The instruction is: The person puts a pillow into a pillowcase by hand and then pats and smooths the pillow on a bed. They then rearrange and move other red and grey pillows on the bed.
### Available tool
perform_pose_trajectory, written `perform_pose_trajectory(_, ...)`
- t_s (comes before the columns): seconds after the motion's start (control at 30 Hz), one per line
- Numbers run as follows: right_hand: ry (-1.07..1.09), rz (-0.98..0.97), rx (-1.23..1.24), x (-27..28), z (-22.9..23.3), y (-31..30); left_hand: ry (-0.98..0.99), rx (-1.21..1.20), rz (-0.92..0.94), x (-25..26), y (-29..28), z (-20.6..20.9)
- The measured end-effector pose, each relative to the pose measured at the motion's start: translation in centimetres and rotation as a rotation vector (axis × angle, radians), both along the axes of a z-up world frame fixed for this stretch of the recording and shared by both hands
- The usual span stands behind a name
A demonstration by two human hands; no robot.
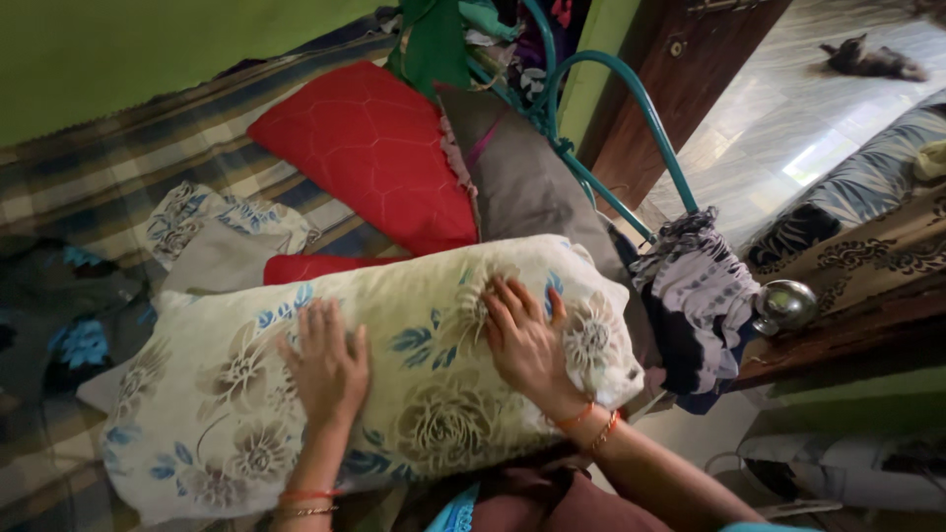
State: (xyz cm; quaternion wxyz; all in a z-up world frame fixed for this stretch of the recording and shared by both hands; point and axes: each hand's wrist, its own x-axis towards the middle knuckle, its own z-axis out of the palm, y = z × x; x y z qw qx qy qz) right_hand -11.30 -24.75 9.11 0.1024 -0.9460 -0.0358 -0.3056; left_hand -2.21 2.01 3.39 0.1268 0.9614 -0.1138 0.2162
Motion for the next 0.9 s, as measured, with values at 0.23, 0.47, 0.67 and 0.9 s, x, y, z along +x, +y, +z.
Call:
perform_pose_trajectory(0.23,0.164,-0.064,-0.071,6.2,0.9,1.7,0.096,0.051,-0.139,-1.9,-3.1,1.1)
perform_pose_trajectory(0.47,0.544,0.215,-0.077,14.0,0.0,7.6,0.134,-0.120,-0.425,-5.5,-3.7,0.1)
perform_pose_trajectory(0.67,0.601,0.275,-0.013,13.6,1.1,7.0,0.068,-0.442,-0.320,-4.4,4.2,-0.3)
perform_pose_trajectory(0.9,0.605,0.143,0.111,6.5,3.6,5.7,-0.084,-0.306,-0.145,-2.1,6.6,2.3)
